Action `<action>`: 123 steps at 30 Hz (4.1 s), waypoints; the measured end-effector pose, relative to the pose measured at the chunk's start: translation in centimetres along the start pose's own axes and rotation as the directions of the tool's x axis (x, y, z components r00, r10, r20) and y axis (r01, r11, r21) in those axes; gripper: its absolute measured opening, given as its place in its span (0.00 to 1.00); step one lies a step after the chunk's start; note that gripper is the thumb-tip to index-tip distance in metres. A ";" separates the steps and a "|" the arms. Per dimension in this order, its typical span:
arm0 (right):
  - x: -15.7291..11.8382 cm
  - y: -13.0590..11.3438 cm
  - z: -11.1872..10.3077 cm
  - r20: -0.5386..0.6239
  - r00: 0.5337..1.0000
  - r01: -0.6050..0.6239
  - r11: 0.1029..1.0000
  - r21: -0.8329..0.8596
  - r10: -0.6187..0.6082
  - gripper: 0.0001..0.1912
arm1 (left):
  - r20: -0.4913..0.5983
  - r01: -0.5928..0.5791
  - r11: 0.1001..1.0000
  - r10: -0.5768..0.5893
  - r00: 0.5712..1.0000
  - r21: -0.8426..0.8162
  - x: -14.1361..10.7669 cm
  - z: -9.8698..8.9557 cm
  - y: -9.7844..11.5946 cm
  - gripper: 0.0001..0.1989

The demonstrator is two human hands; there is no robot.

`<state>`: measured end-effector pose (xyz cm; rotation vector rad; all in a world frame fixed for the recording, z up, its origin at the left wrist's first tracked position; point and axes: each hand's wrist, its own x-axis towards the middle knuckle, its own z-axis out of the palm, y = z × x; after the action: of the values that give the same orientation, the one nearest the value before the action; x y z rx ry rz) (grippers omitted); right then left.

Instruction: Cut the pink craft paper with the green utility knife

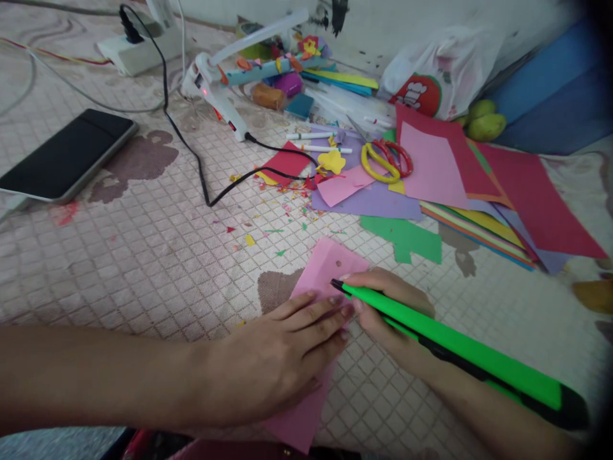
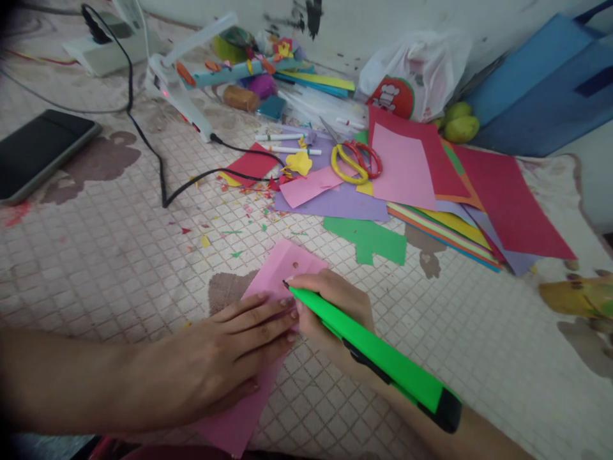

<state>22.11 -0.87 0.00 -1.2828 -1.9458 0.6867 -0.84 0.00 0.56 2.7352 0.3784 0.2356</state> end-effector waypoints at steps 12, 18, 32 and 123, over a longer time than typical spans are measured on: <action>0.5 -0.3 0.0 0.011 0.998 0.068 0.998 0.001 -0.068 0.13 | 0.001 0.014 1.000 -0.015 1.000 0.021 0.0 -0.1 0.2 0.23; 0.9 -1.0 0.0 -0.083 0.992 0.087 0.995 -0.058 -0.092 0.13 | 0.044 -0.006 1.000 0.007 0.999 -0.007 -0.2 -0.1 0.0 0.27; 1.1 -1.1 0.4 -0.122 0.988 0.083 0.993 -0.087 -0.094 0.10 | 0.047 0.022 0.999 -0.020 0.999 -0.041 -0.2 -0.3 0.1 0.29; 1.3 -1.9 0.2 -0.124 0.991 0.045 0.998 -0.048 -0.051 0.09 | 0.000 -0.032 0.999 0.032 0.999 0.040 0.0 -0.4 -0.3 0.27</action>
<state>20.55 -0.36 1.66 -1.2711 -1.8934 0.5281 -1.02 0.33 0.78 2.7820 0.3433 0.2402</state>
